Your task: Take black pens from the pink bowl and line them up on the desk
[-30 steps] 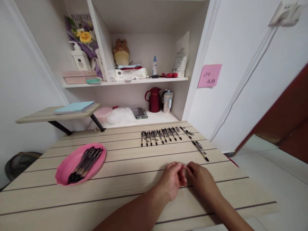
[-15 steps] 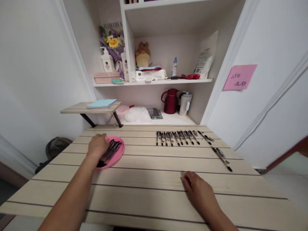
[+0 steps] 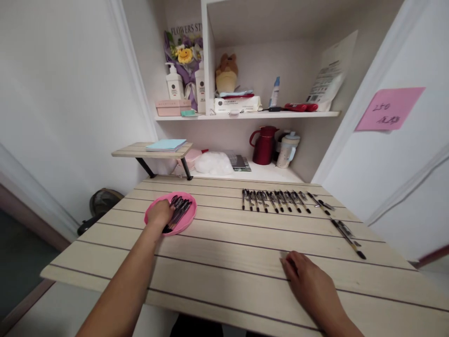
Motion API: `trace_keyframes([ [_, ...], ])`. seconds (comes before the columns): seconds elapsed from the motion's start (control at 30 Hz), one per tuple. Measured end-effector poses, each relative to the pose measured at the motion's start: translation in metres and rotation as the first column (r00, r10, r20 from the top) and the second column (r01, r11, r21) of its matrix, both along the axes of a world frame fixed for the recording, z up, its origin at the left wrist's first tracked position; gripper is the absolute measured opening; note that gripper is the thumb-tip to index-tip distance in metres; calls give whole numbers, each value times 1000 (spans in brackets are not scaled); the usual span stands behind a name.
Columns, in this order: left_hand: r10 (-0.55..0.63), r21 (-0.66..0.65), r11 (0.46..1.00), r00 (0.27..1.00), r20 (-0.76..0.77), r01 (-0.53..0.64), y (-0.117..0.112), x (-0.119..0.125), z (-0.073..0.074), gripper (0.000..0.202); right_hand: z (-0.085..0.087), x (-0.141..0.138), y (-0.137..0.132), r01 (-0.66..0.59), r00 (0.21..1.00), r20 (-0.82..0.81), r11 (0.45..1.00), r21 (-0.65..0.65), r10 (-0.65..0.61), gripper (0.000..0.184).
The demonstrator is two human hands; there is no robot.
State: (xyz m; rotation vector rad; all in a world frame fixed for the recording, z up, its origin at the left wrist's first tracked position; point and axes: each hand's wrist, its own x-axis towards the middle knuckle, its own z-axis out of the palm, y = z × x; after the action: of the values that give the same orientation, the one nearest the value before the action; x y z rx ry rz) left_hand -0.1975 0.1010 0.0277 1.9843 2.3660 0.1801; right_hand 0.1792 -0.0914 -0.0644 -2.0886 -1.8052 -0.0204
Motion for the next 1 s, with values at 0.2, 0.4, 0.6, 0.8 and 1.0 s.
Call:
trace_keyframes([
  [0.2,-164,261,964,889,427,52,-23,40,13,26,8,4,9,-19,963,-269,999,-48,6,28],
  [0.4,4,10,877,-28,1000,480,-90,167,-13,27,42,-19,42,-36,423,-902,997,74,82,36],
  [0.6,112,-40,845,-103,988,533,-122,249,-40,35,55,-36,69,74,63,-991,989,126,122,38],
  [0.8,171,-119,839,-49,984,531,-117,279,-60,33,35,-20,76,158,11,-1000,987,15,14,39],
  [1.0,275,-158,790,-113,955,592,-115,277,-66,35,33,-20,75,197,21,-999,979,44,41,38],
])
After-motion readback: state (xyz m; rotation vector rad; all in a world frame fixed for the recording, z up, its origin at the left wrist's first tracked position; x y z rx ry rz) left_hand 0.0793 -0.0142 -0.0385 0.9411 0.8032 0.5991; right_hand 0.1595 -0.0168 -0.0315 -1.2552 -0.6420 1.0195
